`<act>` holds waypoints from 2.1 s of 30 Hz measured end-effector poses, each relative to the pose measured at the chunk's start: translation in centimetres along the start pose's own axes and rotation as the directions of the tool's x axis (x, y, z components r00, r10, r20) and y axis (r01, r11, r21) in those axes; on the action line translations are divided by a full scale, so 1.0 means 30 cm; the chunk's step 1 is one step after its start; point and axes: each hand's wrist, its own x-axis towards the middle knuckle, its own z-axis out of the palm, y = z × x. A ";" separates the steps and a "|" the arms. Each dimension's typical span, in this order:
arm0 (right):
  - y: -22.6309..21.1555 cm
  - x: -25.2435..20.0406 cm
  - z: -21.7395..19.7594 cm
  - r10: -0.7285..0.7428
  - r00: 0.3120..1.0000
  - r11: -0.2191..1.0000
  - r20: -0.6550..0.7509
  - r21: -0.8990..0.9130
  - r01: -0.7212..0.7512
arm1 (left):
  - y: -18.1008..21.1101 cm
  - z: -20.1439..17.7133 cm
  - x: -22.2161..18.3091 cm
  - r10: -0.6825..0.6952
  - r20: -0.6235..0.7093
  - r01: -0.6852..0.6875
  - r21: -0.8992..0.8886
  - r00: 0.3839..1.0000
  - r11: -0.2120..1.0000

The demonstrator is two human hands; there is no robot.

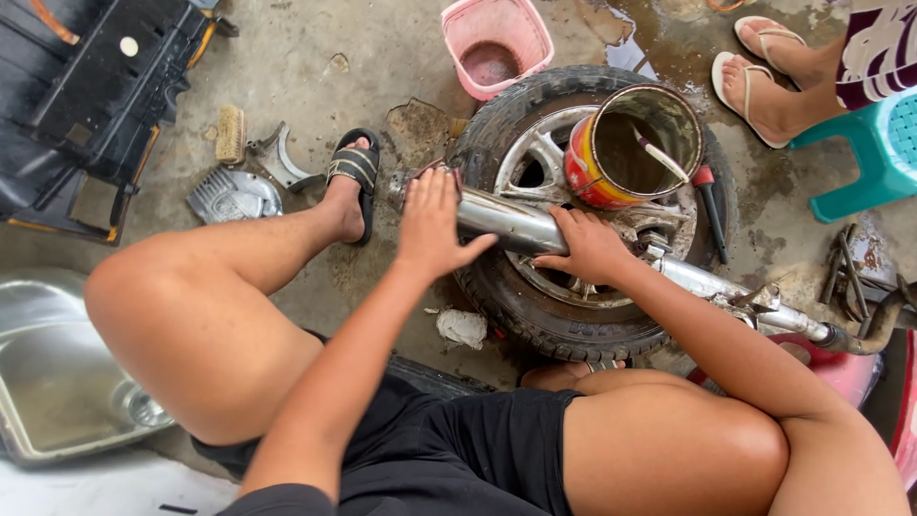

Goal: The person sits on the floor and scrubs a metal exhaust pipe resting on a tire using a small abrasive pad. They rotate the pipe to clean different sections and then use their fingers to wipe the surface.

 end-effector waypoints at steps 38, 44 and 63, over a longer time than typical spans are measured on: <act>0.025 0.010 0.006 -0.030 1.000 0.999 -0.006 -0.012 0.030 | 0.082 0.058 0.044 0.118 0.147 -0.109 -0.074 0.982 0.991; 0.035 0.018 0.027 -0.041 0.999 0.999 0.005 -0.004 0.041 | 0.078 0.019 0.021 -0.003 0.032 0.003 0.000 0.999 1.000; 0.055 0.011 0.124 -0.009 0.991 0.991 -0.137 -0.135 -0.010 | 0.293 0.228 -0.084 0.139 -0.023 -0.140 -0.086 0.990 0.986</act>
